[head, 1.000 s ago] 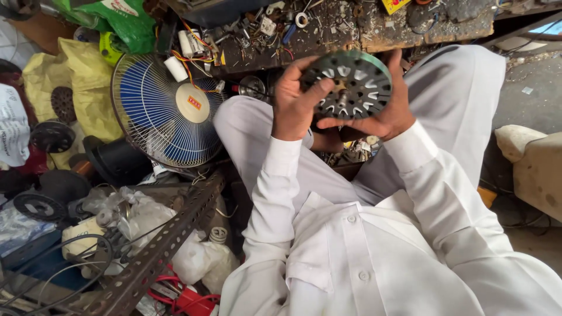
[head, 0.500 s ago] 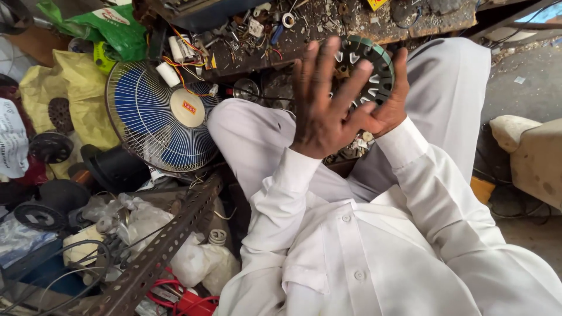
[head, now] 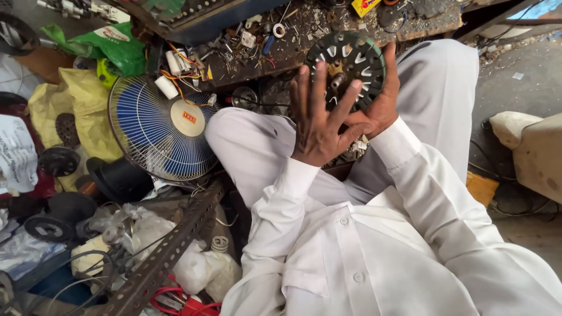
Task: Assembling and inspecting a ceiling fan motor stator in a workshop environment.
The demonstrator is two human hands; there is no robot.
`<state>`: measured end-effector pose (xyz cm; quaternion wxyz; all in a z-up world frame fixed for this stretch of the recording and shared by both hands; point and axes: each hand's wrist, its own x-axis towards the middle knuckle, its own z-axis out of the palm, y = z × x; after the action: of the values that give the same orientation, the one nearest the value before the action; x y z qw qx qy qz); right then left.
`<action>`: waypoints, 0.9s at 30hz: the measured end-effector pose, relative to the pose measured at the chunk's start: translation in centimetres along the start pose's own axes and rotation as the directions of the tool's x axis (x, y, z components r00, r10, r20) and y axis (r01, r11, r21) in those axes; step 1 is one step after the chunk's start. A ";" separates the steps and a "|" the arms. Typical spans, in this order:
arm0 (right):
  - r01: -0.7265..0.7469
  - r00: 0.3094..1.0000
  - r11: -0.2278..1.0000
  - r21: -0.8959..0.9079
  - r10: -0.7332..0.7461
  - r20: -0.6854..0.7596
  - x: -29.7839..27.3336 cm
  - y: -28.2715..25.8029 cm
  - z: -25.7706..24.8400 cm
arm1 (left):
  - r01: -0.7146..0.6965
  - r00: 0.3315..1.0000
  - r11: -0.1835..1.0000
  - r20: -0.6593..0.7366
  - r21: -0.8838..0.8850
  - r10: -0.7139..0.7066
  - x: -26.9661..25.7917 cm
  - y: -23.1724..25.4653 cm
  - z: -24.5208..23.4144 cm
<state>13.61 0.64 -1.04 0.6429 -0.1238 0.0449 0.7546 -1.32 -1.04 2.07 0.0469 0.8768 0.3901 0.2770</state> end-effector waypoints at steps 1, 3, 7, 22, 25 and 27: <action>-0.015 1.000 0.999 0.030 0.015 0.010 0.0 0.1 0.5 | 0.006 1.000 0.999 -0.002 0.039 -0.006 -0.4 -0.1 0.0; -0.045 0.999 0.997 0.069 0.043 0.018 -0.5 -0.4 1.1 | 0.012 1.000 0.999 0.007 0.035 -0.012 -0.9 -0.3 0.2; -0.151 0.977 0.988 0.022 0.146 0.154 -0.7 -0.7 4.9 | 0.066 0.998 0.997 -0.024 0.034 -0.065 -2.1 -1.2 -0.5; -0.079 0.967 0.950 -0.303 0.147 0.209 0.4 1.6 -2.5 | 0.170 0.978 0.909 -0.051 -0.380 -0.204 3.2 -1.5 -2.9; -0.015 0.940 0.886 -0.463 0.170 0.295 0.9 1.3 -0.7 | 0.200 0.944 0.599 -0.011 -0.775 -0.329 1.6 -1.9 -2.5; 0.065 0.957 0.805 -0.590 0.117 0.265 1.1 0.9 -0.6 | 0.405 0.828 0.407 0.139 -0.819 -0.543 -1.1 -5.4 1.9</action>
<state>12.62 1.39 -1.93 0.5610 -0.2065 -0.2853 0.7492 -4.45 2.20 -1.62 0.4962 0.5795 0.4494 0.4647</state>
